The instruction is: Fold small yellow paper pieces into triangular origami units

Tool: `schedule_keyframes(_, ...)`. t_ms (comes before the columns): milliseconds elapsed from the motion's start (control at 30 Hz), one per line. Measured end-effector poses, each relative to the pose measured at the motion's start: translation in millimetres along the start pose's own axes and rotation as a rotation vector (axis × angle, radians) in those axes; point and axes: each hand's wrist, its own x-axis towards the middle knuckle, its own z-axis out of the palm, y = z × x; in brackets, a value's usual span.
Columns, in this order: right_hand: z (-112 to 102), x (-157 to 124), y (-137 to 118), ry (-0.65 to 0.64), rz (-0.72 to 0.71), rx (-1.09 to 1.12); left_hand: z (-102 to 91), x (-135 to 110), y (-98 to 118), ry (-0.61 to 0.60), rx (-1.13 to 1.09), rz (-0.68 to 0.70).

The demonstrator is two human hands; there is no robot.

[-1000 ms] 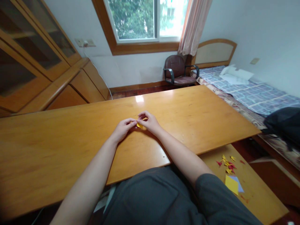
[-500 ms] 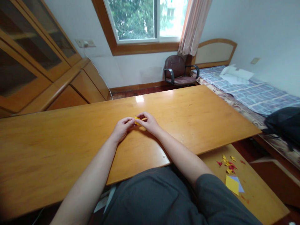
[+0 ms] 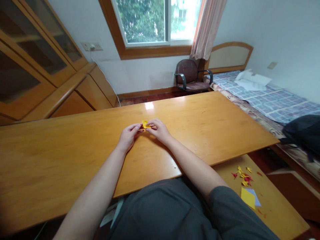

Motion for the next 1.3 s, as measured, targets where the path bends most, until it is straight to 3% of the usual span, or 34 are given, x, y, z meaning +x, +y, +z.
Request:
schedule_keyframes(500,-5,-1,-4,-0.11,-0.209,-0.263,3.6,-6,8,-0.082,-0.054,-0.03)
schedule_keyframes(700,-6,-1,-2,-0.129,-0.232,-0.296,2.0,-3,3,-0.025,0.019,-0.016)
schedule_keyframes(1300,-5,-3,-7,-0.181,-0.28,-0.405,6.1,-5,5,-0.054,0.027,-0.021)
